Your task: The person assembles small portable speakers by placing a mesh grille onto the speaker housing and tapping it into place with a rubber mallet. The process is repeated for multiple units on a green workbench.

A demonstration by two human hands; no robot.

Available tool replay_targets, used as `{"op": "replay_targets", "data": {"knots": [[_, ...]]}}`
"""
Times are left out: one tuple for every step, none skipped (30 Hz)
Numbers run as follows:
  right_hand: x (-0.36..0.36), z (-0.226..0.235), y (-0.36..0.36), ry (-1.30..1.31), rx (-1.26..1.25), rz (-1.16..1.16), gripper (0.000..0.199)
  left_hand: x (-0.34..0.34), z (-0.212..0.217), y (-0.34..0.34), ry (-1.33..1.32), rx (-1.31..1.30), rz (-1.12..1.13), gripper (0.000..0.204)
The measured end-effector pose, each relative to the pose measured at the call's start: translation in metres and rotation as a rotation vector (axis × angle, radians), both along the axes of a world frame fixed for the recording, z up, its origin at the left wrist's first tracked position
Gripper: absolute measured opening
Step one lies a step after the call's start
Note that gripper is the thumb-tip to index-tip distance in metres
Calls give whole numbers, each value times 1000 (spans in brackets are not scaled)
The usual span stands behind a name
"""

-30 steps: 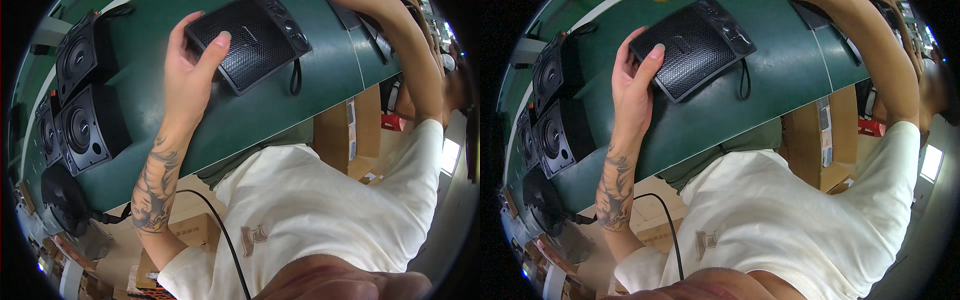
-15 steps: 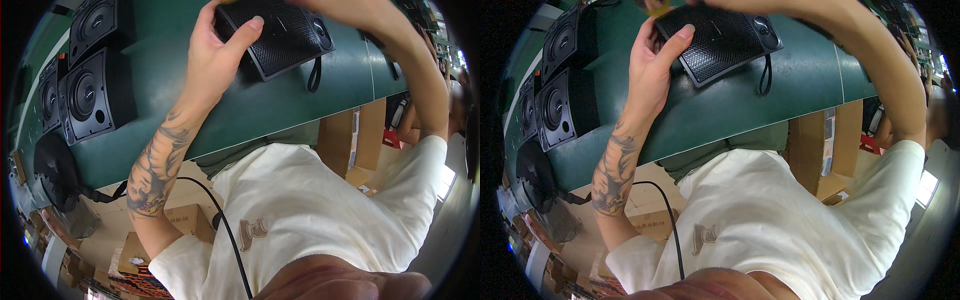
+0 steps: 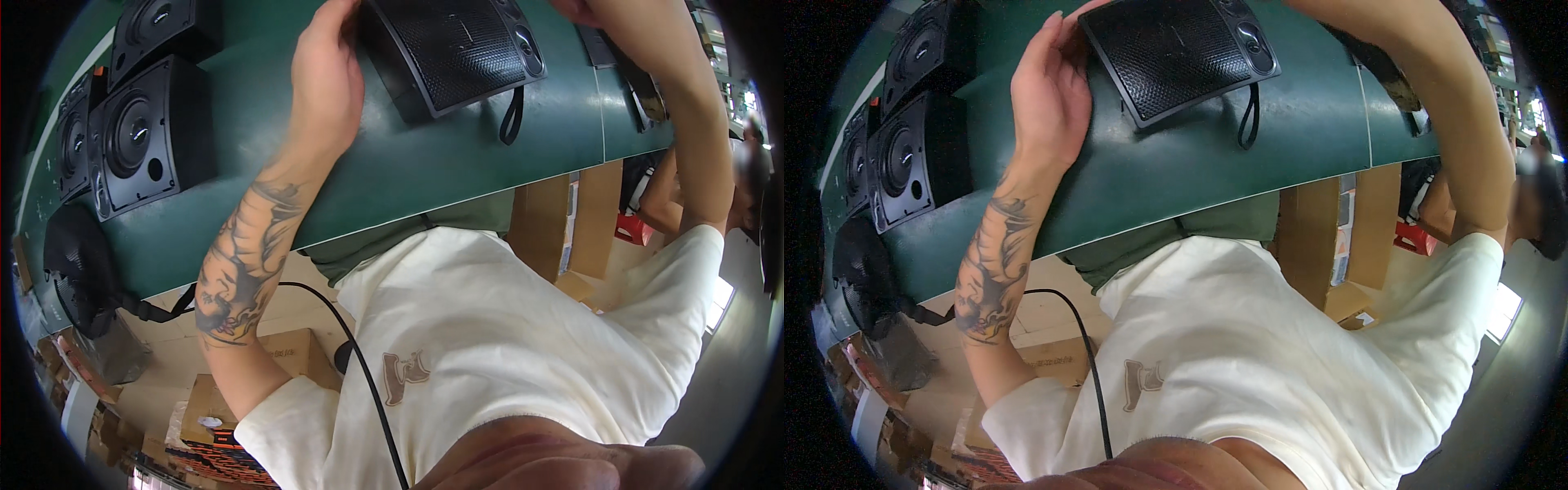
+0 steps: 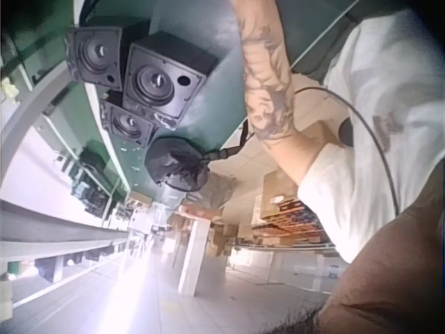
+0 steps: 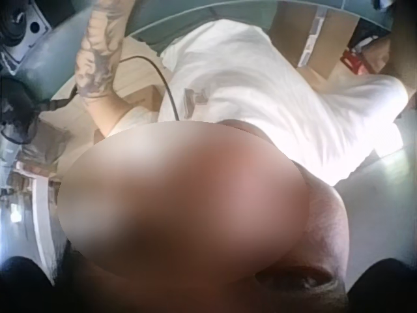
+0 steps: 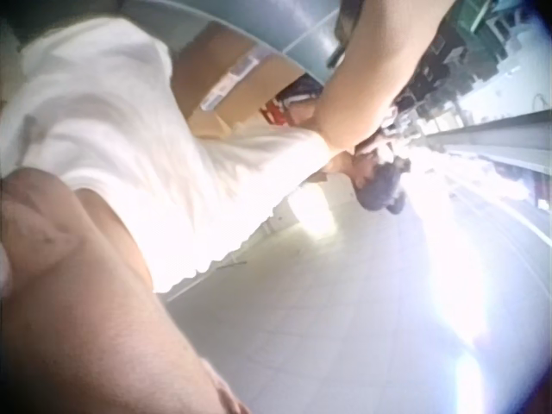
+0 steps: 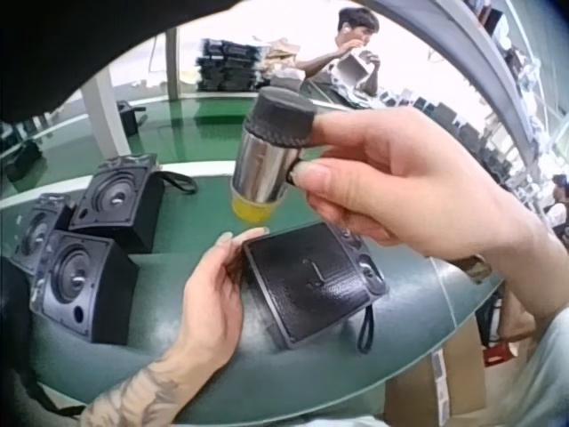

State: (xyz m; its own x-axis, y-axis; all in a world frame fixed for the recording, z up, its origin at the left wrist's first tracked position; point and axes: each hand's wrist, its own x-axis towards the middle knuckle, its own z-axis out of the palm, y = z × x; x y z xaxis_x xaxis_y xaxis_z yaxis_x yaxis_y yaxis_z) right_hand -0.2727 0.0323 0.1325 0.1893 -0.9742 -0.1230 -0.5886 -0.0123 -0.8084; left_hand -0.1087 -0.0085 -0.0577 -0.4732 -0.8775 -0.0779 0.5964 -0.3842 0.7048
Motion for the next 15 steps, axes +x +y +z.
{"op": "replay_targets", "data": {"knots": [[0,2,4,-9,18,8,33,0,1,1,0,4,-7,39],[-6,-5,11,63,-17,46,32,-2,10,1,-11,31,1,35],[-10,-10,14,92,-30,94,31,-3,11,2,-37,-7,-29,34],[-14,-18,13,106,-50,159,30,0,10,2,-78,-50,-43,33],[-10,-23,16,188,-81,199,29,2,10,3,-119,-93,-59,33],[-4,-28,19,268,-114,237,28,0,14,7,-57,-49,-26,32],[-11,-33,17,272,-55,265,28,2,16,7,-98,-67,-18,32],[-18,-36,19,284,5,276,28,2,17,5,-133,-91,-24,32],[-26,-41,19,294,62,291,28,3,17,4,-170,-116,-28,32],[-26,-37,20,280,80,279,29,3,17,2,-183,-126,-25,31],[-25,-33,21,282,88,264,30,2,16,1,-183,-111,-23,31],[-25,-28,21,283,96,255,30,1,13,0,-183,-96,-19,31],[-24,-22,25,302,95,238,31,1,10,0,-183,-82,-17,30],[-27,-22,28,283,51,222,32,1,11,1,-169,-96,-22,31],[-29,-22,30,263,5,207,32,1,13,2,-156,-109,-26,31]]}}
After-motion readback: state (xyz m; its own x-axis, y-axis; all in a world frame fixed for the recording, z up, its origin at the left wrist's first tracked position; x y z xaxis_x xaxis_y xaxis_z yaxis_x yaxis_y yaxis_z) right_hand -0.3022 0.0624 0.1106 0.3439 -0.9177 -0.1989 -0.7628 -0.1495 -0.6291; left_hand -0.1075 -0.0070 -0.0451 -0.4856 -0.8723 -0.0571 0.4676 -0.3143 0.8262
